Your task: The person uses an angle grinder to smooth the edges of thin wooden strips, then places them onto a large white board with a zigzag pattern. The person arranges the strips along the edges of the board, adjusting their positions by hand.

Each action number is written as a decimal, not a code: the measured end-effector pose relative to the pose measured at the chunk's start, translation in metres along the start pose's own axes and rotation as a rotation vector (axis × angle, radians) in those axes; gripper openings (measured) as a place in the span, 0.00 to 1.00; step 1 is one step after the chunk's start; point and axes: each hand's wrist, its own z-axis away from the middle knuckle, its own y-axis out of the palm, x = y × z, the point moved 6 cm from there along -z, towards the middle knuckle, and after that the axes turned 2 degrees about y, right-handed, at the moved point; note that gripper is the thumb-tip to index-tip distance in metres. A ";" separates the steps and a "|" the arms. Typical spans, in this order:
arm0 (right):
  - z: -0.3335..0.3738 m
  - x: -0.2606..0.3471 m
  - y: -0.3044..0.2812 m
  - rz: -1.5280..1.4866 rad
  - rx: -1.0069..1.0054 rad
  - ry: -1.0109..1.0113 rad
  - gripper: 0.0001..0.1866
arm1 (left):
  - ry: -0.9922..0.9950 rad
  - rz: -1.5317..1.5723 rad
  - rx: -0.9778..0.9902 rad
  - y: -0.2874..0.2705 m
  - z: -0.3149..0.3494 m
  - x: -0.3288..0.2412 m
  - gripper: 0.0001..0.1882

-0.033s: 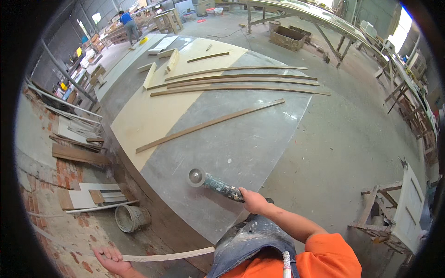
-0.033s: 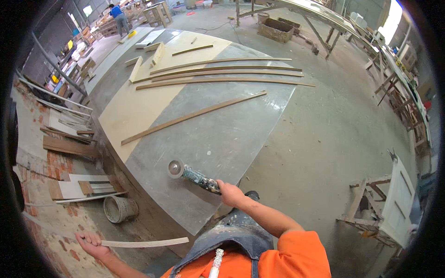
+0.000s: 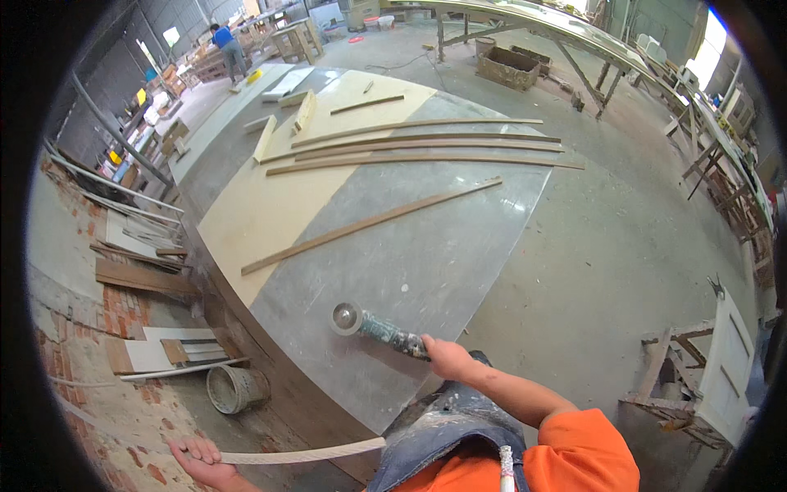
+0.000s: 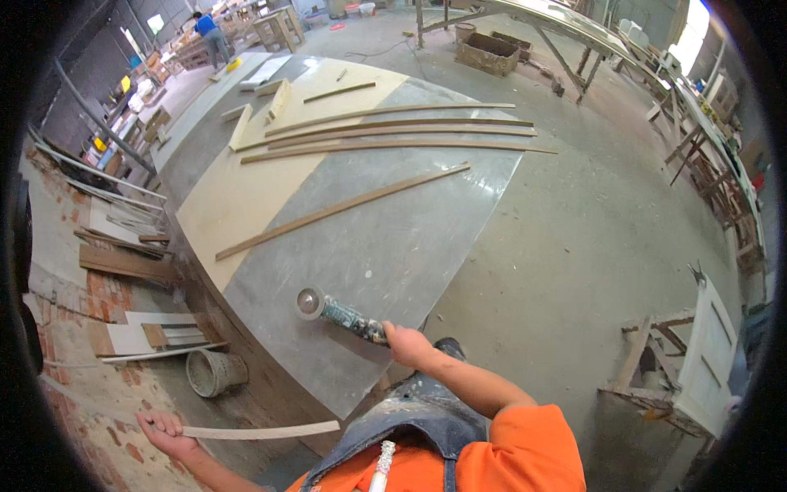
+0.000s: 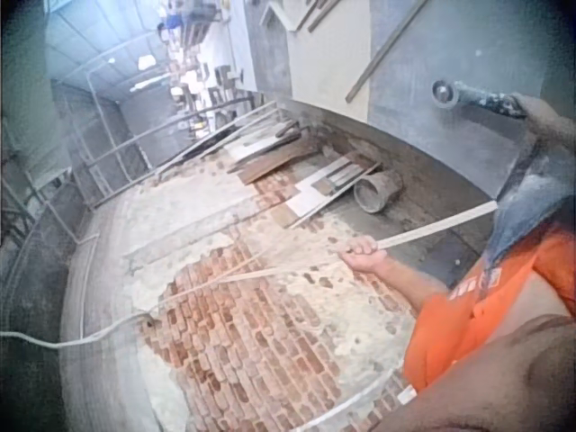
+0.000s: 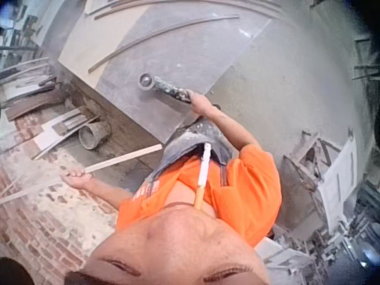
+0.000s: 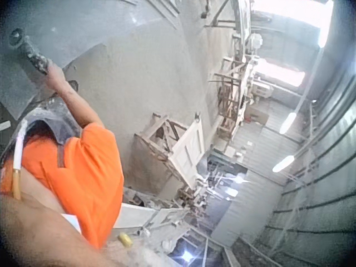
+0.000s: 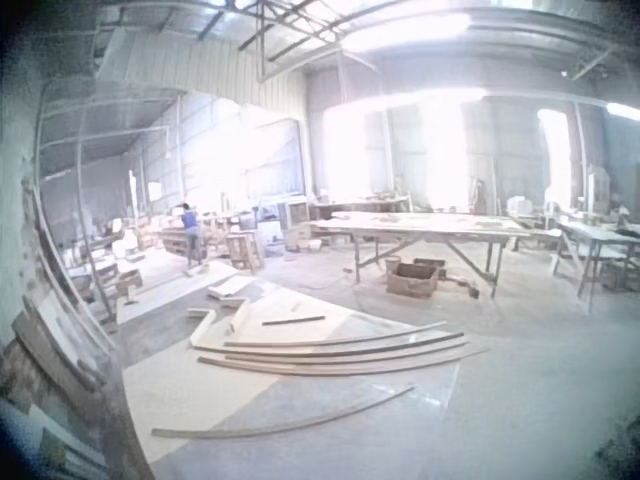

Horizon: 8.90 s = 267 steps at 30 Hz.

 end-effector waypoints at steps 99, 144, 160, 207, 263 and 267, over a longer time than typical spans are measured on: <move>-0.391 -0.369 -0.615 0.596 -0.065 -0.057 0.14 | 0.224 -1.307 0.788 0.743 0.191 0.676 0.30; 0.002 -0.503 -0.743 -0.216 0.389 0.155 0.28 | -0.841 0.562 0.662 0.867 0.582 0.517 0.13; -0.006 -0.561 -0.875 -1.051 0.465 0.220 0.10 | -1.082 0.411 0.841 1.003 0.892 0.510 0.10; -0.790 -0.419 -1.084 -0.784 0.410 0.332 0.09 | -0.315 -1.569 -0.352 0.903 0.061 0.809 0.29; -0.442 -0.610 -1.235 -1.202 -0.518 0.170 0.14 | -1.401 -0.146 1.458 1.540 0.480 0.945 0.13; -0.337 -0.659 -1.251 -1.289 -0.761 0.246 0.13 | -1.543 -0.236 1.577 1.589 0.640 0.934 0.13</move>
